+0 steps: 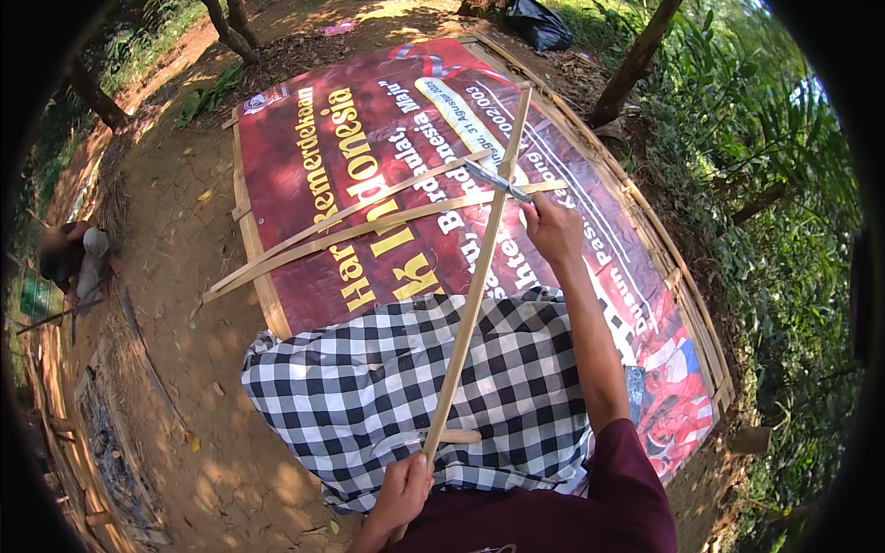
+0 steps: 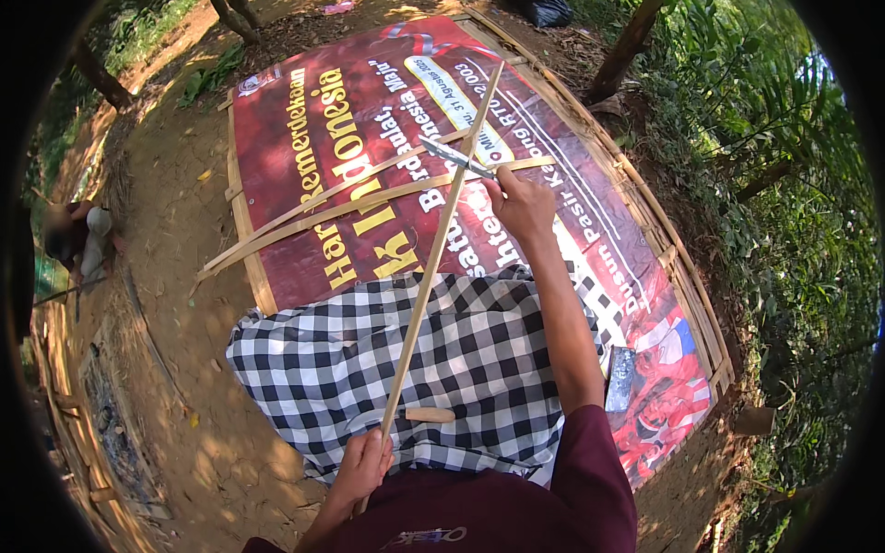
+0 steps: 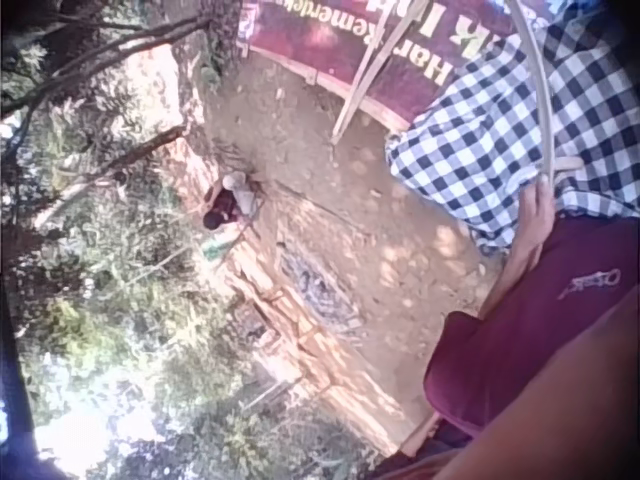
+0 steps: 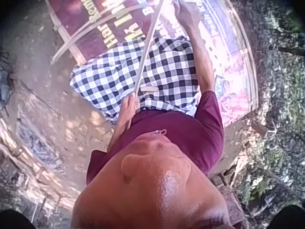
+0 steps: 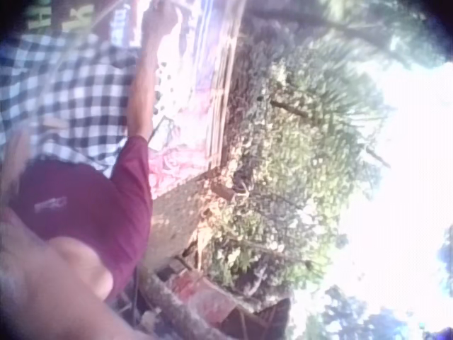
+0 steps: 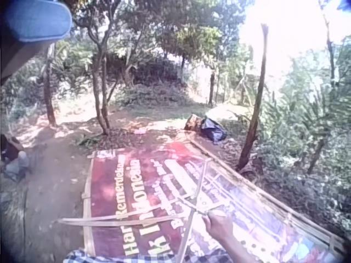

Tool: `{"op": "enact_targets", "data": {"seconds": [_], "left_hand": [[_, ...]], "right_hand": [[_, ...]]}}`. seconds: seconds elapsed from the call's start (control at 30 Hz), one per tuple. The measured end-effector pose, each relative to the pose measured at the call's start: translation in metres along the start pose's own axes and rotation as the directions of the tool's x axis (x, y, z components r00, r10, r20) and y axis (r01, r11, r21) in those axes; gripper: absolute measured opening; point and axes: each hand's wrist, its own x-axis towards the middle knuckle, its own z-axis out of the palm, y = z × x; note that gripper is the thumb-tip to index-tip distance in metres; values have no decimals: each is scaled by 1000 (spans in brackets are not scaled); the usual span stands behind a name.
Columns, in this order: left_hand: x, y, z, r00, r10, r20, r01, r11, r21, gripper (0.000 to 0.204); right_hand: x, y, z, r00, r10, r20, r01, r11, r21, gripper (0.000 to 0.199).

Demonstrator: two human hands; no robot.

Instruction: The person uses a curved blade to shave and smooth the outer surface of long bamboo strips while working over a patterned cloth spread on a wooden platform.

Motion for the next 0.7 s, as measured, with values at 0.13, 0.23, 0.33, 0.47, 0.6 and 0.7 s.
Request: {"op": "enact_targets", "data": {"seconds": [0.13, 0.23, 0.33, 0.47, 0.6, 0.7], "left_hand": [[1, -4, -2, 999, -28, -16, 27, 999, -33, 39], [-1, -10, -1, 999, 11, -47, -11, 1000, 18, 39], [-2, -13, -2, 1000, 15, -20, -15, 999, 28, 40], [1, -11, -5, 997, 67, -24, -62, 987, 145, 41], [4, -6, -6, 997, 74, -18, -72, 992, 102, 44], [-1, -4, -4, 998, 61, -25, -58, 994, 95, 45]], "right_hand": [[-15, 6, 13, 998, -50, -36, 56, 972, 227, 29], [-27, 10, 16, 1000, 5, 22, -15, 872, 489, 37], [-29, 15, 15, 960, 8, 280, -238, 548, 802, 48], [-31, 14, 4, 649, -60, 759, -759, 31, 651, 50], [-41, 6, -8, 940, -339, 36, 293, 856, 426, 35], [-41, 11, -13, 871, -491, 9, 459, 822, 338, 31]]}}
